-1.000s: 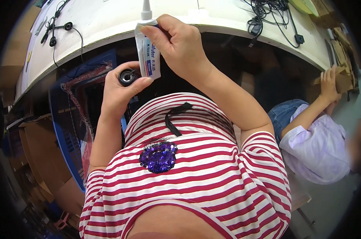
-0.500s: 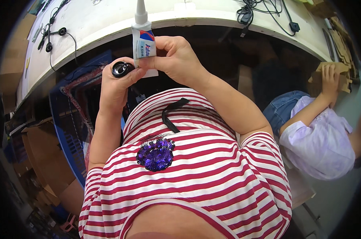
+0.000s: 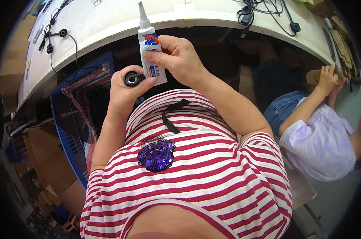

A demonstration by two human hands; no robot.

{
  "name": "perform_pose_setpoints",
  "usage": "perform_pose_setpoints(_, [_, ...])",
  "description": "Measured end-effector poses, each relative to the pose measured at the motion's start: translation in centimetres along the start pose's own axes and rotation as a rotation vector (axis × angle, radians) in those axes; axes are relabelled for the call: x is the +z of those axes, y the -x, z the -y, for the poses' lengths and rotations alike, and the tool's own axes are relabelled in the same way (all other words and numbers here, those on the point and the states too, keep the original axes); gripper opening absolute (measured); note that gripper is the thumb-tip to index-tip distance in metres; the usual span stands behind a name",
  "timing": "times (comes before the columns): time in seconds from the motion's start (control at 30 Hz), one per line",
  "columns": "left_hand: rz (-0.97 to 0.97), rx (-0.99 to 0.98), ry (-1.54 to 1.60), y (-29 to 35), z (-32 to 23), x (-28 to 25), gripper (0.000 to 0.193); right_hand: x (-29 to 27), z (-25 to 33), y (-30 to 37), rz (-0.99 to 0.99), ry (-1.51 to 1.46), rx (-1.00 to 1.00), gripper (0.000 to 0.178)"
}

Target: The person assembles small electronic components at a workbench. They insert a small white piece into a black circular housing, apply glue from a tube into the housing, and then press a black cap onto the assembly. The person repeats this process for a second unit.

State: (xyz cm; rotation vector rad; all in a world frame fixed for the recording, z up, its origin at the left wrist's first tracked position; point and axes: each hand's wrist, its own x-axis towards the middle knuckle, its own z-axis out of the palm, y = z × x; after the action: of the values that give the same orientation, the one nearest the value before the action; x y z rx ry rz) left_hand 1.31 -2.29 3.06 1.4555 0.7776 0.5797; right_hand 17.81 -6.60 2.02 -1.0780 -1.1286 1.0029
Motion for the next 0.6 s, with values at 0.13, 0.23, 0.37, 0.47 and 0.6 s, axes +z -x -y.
perform_pose_setpoints(0.13, [0.018,-0.059,-0.010,-0.1,0.2,-0.3,0.013,-0.2,1.2,-0.4,-0.002,0.097,0.095,0.018])
perform_pose_setpoints(0.23, [0.108,-0.109,-0.107,0.0,-0.6,-0.3,0.017,-0.1,0.4,-0.5,-0.042,0.168,0.008,0.019])
perform_pose_setpoints(0.37, [-0.007,-0.021,0.063,-0.5,-0.9,-0.5,0.034,0.3,0.2,-0.4,-0.062,0.216,-0.020,0.022])
perform_pose_setpoints(0.47, [-0.091,0.094,-0.020,-1.2,-1.1,-1.0,0.029,0.9,-0.4,-0.1,-0.026,0.323,-0.067,0.024])
perform_pose_setpoints(0.6, [-0.129,0.049,0.001,-1.3,-1.1,-1.1,0.022,1.1,0.7,0.1,-0.025,0.367,-0.019,0.023])
